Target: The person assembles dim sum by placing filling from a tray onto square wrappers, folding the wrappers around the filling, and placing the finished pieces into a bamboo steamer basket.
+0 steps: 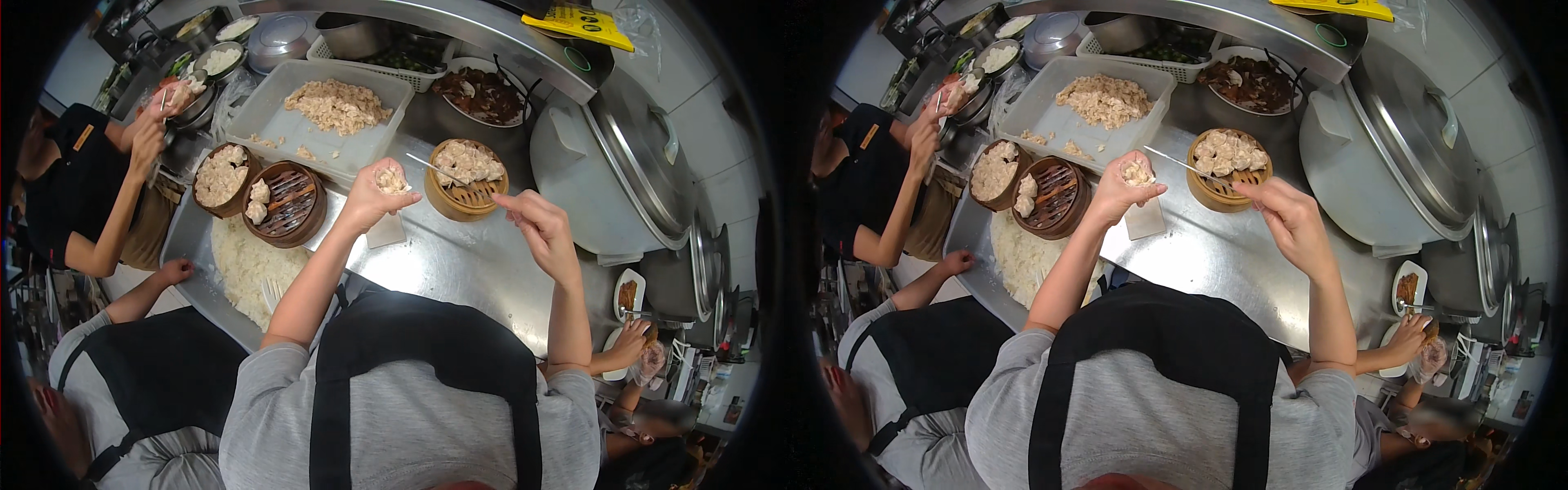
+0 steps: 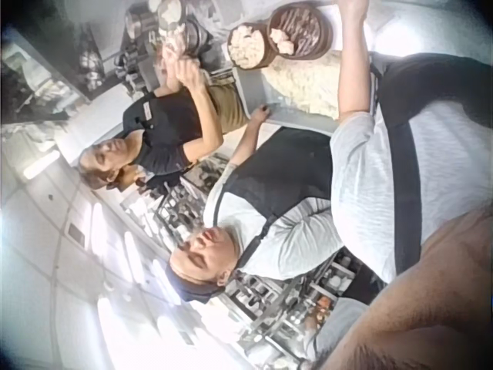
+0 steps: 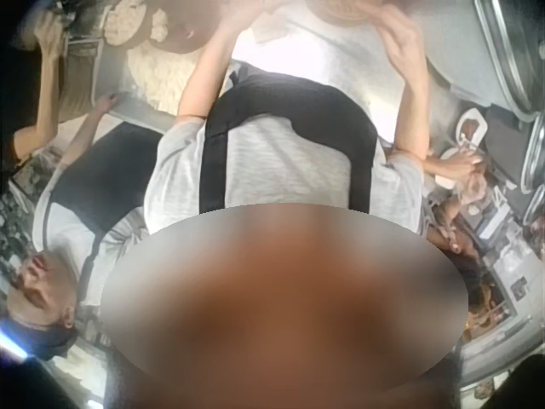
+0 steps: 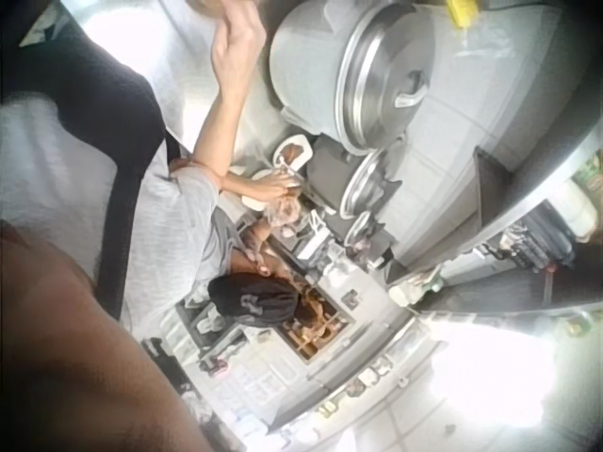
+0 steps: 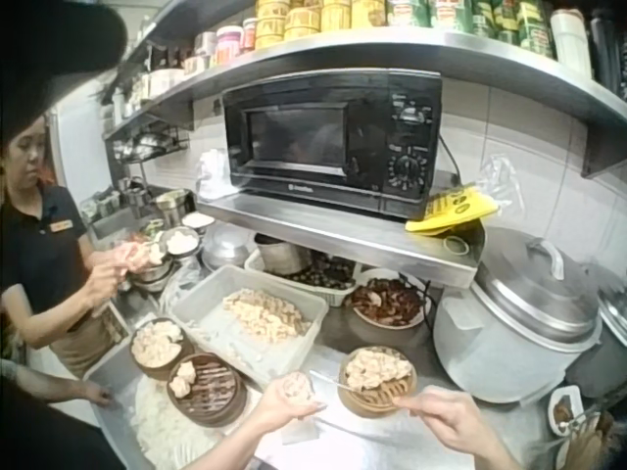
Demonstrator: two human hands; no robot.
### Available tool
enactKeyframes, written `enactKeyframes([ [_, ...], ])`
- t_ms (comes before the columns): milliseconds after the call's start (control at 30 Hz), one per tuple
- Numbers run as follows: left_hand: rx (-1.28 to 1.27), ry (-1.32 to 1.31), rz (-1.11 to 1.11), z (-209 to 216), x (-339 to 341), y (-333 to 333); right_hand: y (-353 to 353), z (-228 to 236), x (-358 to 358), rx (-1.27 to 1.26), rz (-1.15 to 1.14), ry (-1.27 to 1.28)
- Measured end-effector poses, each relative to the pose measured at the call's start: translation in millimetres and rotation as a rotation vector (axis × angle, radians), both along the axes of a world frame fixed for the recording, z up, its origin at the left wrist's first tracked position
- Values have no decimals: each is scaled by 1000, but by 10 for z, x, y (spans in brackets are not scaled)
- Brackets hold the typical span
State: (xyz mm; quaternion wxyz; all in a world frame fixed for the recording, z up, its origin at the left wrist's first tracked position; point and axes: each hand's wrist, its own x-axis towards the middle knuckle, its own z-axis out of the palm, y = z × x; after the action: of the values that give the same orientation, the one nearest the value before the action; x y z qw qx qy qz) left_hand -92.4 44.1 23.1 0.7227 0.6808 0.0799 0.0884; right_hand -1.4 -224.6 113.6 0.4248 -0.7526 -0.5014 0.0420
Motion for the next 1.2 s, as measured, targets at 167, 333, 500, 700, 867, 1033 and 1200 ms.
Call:
enactKeyframes([
  [167,-186,28,10,43,12,-97,67,-20,-15,-14,35,-13],
  [333,-485,78,-114,-259,47,51,79,-27,-14,-54,44,-36],
  [500,-808,75,63,-168,100,-59,77,-40,22,-39,25,1],
  [700,-239,-21,39,-101,-94,-35,222,-43,139,-27,60,70],
  [867,-107,-141,54,-87,-157,7,509,-60,316,-39,115,74],
  [1033,-41,77,45,-103,-304,198,1252,-193,785,-140,158,-52],
  [1200,-83,37,153,-123,-479,371,2252,-471,1078,-299,310,-208],
])
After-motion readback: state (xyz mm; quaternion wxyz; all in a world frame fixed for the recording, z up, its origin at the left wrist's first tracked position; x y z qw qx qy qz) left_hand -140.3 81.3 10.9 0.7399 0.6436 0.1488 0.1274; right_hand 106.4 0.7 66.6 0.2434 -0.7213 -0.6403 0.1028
